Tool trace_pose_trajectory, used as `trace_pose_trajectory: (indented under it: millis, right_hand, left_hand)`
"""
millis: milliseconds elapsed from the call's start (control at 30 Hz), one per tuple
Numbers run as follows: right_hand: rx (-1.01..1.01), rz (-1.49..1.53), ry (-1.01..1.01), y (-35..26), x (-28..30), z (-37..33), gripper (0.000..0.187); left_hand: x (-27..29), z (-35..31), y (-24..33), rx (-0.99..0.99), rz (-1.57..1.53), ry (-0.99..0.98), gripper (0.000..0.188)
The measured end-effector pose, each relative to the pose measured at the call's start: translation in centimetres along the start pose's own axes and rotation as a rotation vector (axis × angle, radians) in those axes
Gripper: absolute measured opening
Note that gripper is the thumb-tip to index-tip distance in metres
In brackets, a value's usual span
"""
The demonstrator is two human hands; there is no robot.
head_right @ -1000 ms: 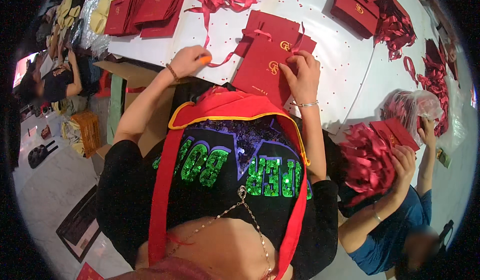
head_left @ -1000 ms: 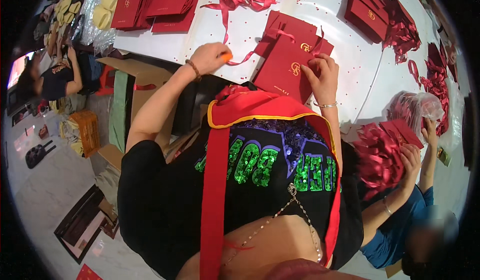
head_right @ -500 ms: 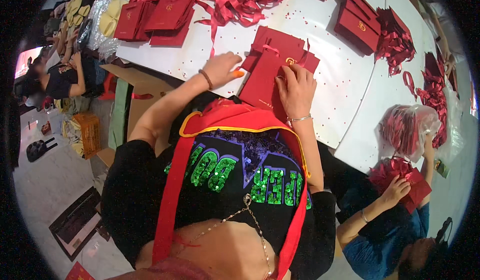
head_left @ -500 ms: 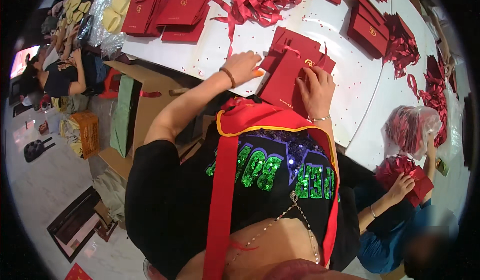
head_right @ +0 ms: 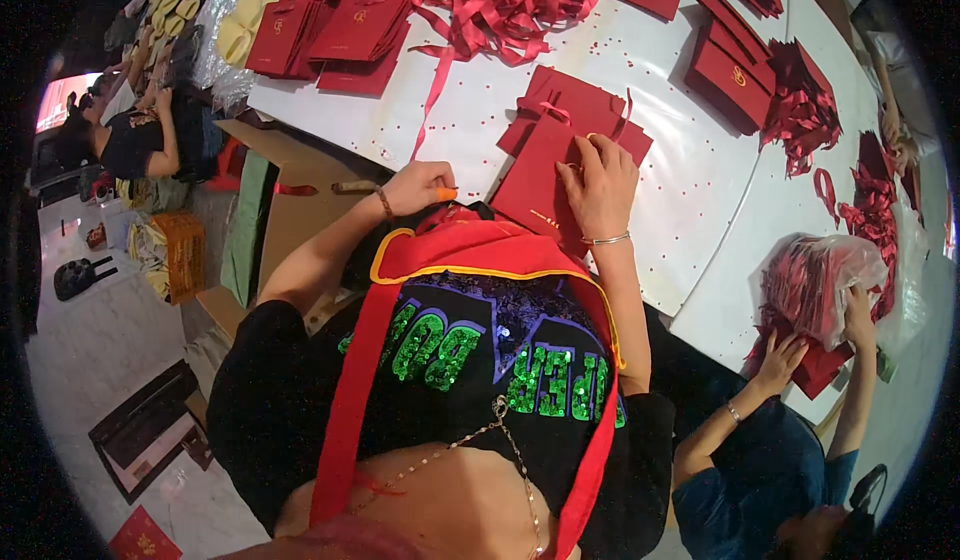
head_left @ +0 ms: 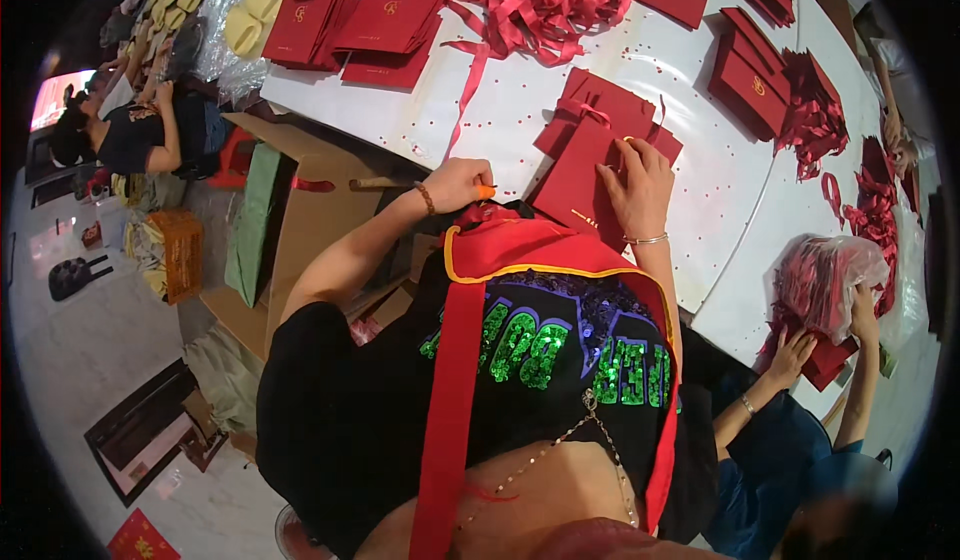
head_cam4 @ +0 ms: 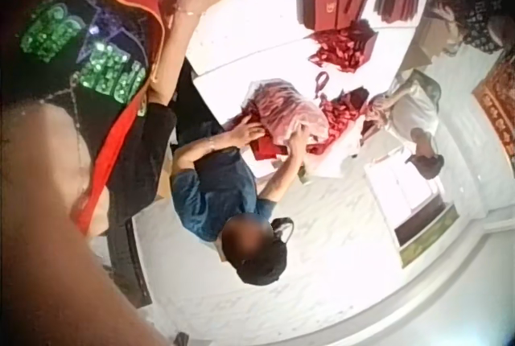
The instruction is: Thread and tie red ribbons onto red envelopes for assembly.
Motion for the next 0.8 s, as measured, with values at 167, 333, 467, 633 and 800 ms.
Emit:
trace_pose_trajectory:
  millis: [167, 333, 467, 633, 800]
  right_hand:
    - [0.019, 0.003, -0.037, -0.5, -0.3, 0.2, 0.038]
    - [0.017, -0.004, -0.037, -0.1, -0.1, 0.1, 0.037]
    - [0.025, 0.028, -0.046, -0.5, -0.1, 0.2, 0.037]
    - [0.011, 0.027, -0.056, -0.1, -0.4, -0.2, 0.039]
    - [-0.020, 0.034, -0.062, -0.6, 0.1, 0.1, 0.041]
  left_hand:
    - [2.6, 1.5, -0.9, -0.181, 0.256, 0.494, 0.016]
    - [4.1, 4.2, -1.6, -0.025, 0.443, 0.668, 0.012]
    - [5.6, 5.1, -3.4, -0.008, 0.257, 0.564, 0.007]
    - [7.8, 5.2, 0.9, -0.035, 0.257, 0.533, 0.038]
    - [11.8, 6.6, 3.3, -0.110, -0.059, 0.351, 0.021]
Point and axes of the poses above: each hand's wrist, its own z-axis towards the middle knuckle, its own x-axis out of the back of the hand, y = z × x, the point moved 1 cm from there along z, towards the middle knuckle, and after that the axes turned 4 degrees about -z, right-handed, at the moved point
